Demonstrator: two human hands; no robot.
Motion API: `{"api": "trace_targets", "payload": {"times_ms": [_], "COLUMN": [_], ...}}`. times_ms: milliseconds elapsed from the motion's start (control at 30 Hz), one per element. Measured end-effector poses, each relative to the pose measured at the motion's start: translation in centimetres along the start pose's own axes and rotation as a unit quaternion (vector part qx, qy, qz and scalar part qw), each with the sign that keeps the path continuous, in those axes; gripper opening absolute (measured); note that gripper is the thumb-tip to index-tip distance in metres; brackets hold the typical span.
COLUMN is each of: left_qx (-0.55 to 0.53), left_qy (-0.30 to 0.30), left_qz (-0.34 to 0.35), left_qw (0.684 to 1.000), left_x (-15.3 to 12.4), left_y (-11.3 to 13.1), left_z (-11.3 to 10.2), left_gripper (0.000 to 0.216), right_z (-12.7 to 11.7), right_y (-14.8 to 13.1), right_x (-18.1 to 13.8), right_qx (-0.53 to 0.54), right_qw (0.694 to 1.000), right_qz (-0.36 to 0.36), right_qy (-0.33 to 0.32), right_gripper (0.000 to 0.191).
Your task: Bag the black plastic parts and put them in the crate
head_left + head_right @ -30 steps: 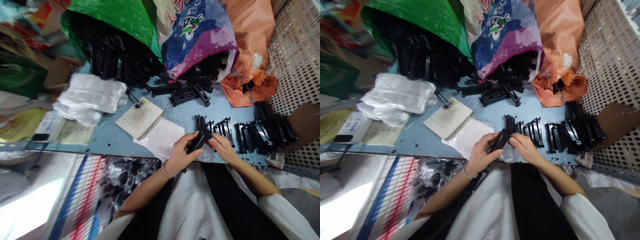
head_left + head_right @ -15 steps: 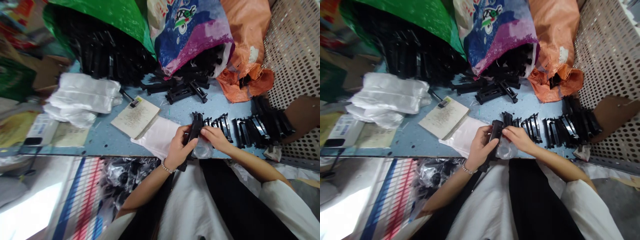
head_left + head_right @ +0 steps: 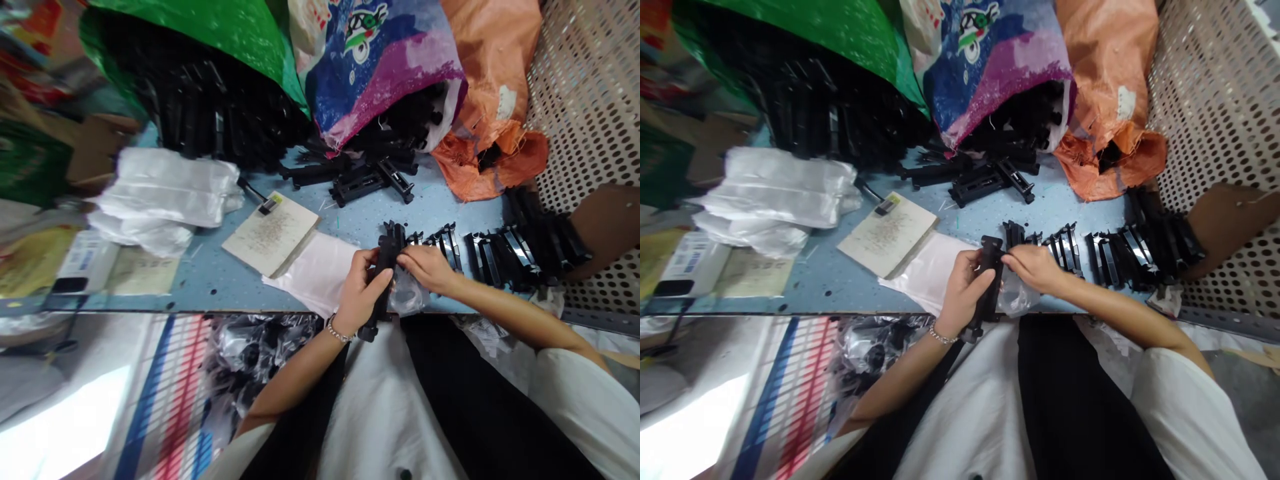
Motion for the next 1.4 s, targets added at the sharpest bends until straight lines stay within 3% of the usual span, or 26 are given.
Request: {"api": "trace_targets", "payload": {"times_ms": [100, 267, 333, 433, 500, 600, 667, 800, 867, 967, 1067, 1133, 1200, 1267, 1333, 1400], "left_qx": [0.018, -0.057, -0.077, -0.062, -0.015, 0.028, 0.006, -0.048, -0.040, -0.023, -0.048, -0.084, -0.121, -0.098, 0.026, 0.190], "left_qy": [0.020, -0.016, -0.030, -0.011, 0.028, 0.042, 0.017, 0.012, 0.045, 0.168, 0.261, 0.247, 0.217, 0.216, 0.223, 0.205], "left_qz": [0.004, -0.060, -0.080, -0.057, -0.016, 0.007, -0.013, -0.036, -0.020, 0.016, 0.031, 0.033, 0.045, 0.068, 0.089, 0.084], "left_qw": [1.000, 0.996, 0.993, 0.996, 0.999, 0.999, 1.000, 0.998, 0.998, 0.985, 0.964, 0.965, 0.968, 0.969, 0.970, 0.956], "left_x": [0.1, 0.5, 0.6, 0.5, 0.4, 0.2, 0.3, 1.5, 2.6, 4.2, 5.0, 5.5, 5.9, 6.0, 6.1, 6.2], "left_y": [-0.7, -0.2, 0.1, 0.0, -0.4, -1.1, -1.5, -2.0, -2.2, -2.3, -2.3, -2.5, -2.9, -3.3, -3.5, -3.6], "left_z": [-0.4, -1.0, -0.6, 0.0, 0.0, -0.4, -0.7, -1.3, -1.8, -3.2, -3.7, -3.2, -3.0, -3.8, -5.3, -6.7], "left_gripper": [0.049, 0.047, 0.045, 0.044, 0.047, 0.050, 0.049, 0.046, 0.046, 0.047, 0.046, 0.045, 0.041, 0.035, 0.031, 0.025], "right_z": [1.3, -1.6, -2.4, -2.0, -0.6, 1.3, 1.4, -0.7, -1.7, -2.3, 0.0, 2.5, 4.6, 5.4, 4.6, 3.0], "right_y": [0.4, -0.7, -1.0, -0.9, -0.5, 0.2, 0.5, 0.5, 0.2, -1.2, -2.2, -1.8, -0.3, 1.6, 3.0, 3.5], "right_x": [0.1, 0.5, 0.7, 0.9, 0.9, 0.8, 0.9, 1.8, 2.1, 1.8, 1.2, 1.3, 1.6, 1.7, 1.1, -0.2], "right_qx": [0.053, -0.186, -0.196, -0.040, 0.075, 0.184, 0.172, -0.018, -0.066, -0.095, -0.030, 0.083, 0.252, 0.420, 0.537, 0.603], "right_qw": [0.997, 0.979, 0.974, 0.998, 0.997, 0.977, 0.976, 0.993, 0.987, 0.981, 0.985, 0.984, 0.957, 0.894, 0.830, 0.788], "right_qz": [0.041, -0.070, -0.102, -0.052, 0.010, 0.083, 0.094, 0.087, 0.121, 0.162, 0.163, 0.149, 0.147, 0.154, 0.146, 0.118], "right_qy": [-0.028, -0.040, -0.049, -0.021, -0.007, -0.069, -0.100, -0.075, -0.081, -0.049, -0.052, -0.043, -0.011, 0.011, 0.025, 0.033], "right_gripper": [0.062, 0.040, 0.037, 0.047, 0.057, 0.061, 0.052, 0.034, 0.031, 0.029, 0.034, 0.043, 0.048, 0.044, 0.045, 0.049]}}
Point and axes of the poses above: each hand's wrist, its own x-axis towards the middle knuckle, its own z-axis out of the palm, y = z × x, the point moved 3 cm from there along x, towards the middle knuckle, and after that the axes turned 11 degrees about -y, right-handed, at the moved point
